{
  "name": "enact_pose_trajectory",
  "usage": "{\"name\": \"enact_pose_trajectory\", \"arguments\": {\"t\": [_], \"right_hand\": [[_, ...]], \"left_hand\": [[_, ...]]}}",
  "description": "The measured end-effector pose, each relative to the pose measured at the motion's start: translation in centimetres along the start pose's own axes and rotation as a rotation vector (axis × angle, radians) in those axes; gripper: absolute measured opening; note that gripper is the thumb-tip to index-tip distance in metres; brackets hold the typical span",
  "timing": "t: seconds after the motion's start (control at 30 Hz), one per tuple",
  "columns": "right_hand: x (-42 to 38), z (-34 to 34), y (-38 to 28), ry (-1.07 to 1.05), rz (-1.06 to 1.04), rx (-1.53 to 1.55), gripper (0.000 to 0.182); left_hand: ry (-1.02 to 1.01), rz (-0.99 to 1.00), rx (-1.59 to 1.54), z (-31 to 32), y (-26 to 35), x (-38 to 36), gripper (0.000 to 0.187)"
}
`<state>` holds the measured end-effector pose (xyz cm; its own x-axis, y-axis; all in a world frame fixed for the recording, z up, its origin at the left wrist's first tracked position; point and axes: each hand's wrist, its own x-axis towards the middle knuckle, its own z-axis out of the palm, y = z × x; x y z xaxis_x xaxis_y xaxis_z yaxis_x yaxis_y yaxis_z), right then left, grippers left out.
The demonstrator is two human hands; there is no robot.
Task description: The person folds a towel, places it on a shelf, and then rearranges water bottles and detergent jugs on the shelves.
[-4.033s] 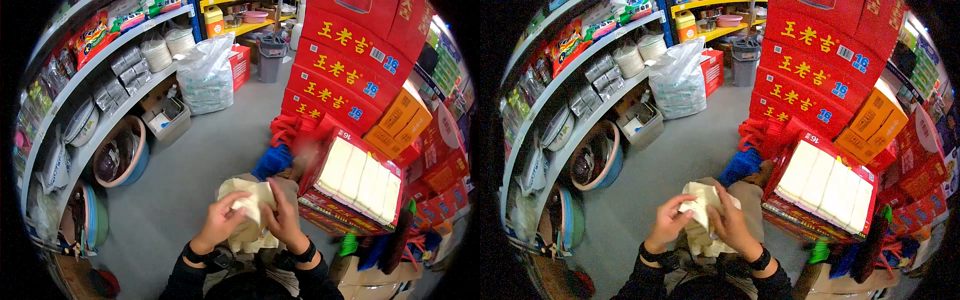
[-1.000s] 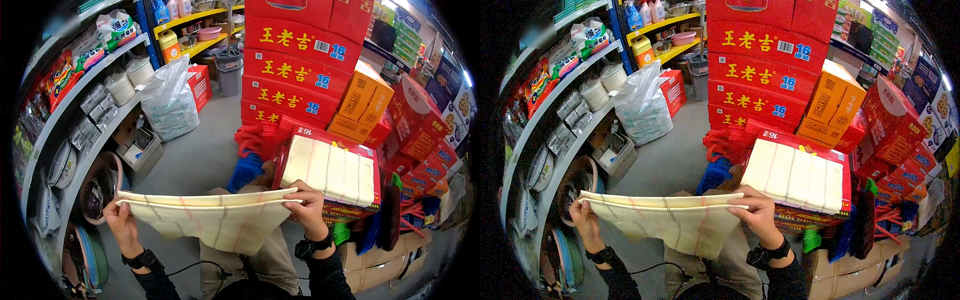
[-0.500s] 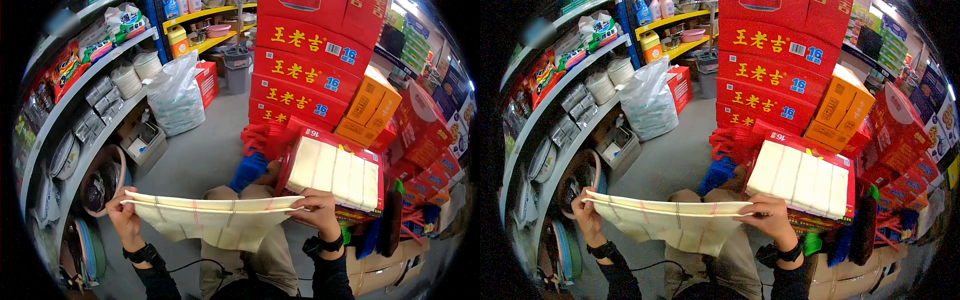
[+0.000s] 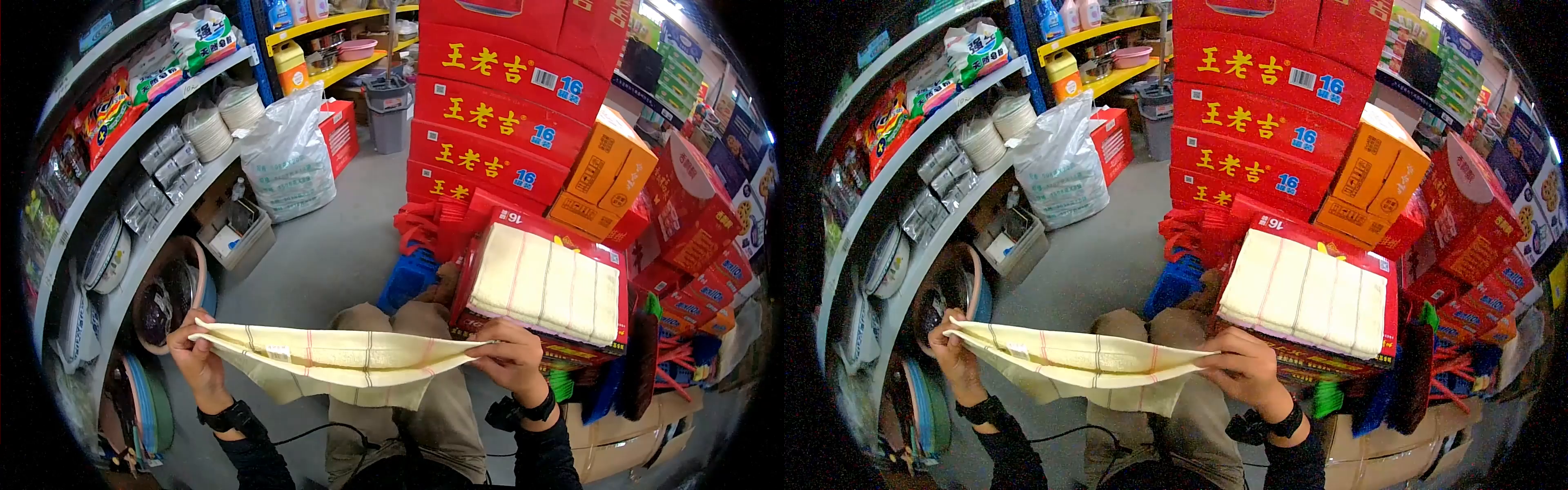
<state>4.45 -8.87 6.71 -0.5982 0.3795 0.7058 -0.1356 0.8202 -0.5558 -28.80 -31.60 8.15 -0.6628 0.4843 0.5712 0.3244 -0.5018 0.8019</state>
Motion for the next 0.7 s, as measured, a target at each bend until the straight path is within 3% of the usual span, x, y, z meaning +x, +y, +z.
{"name": "enact_pose_trajectory", "arguments": {"t": [0.13,0.33,0.53,0.7], "right_hand": [[-0.1,-0.2,-0.1,0.039,-0.024,-0.014,0.019],[-0.3,-0.2,-0.5,0.076,0.117,-0.036,0.019],[-0.2,-0.7,0.0,-0.005,0.076,-0.064,0.025],[-0.6,-0.7,0.0,-0.021,0.134,-0.051,0.025]], "left_hand": [[0.011,-0.038,0.017,-0.3,0.2,0.0,0.025],[-0.009,-0.078,0.018,-0.4,-0.4,0.1,0.025],[0.007,-0.054,0.102,0.5,-0.4,0.2,0.032],[0.007,-0.084,0.065,-0.1,-0.8,0.1,0.024]]}}
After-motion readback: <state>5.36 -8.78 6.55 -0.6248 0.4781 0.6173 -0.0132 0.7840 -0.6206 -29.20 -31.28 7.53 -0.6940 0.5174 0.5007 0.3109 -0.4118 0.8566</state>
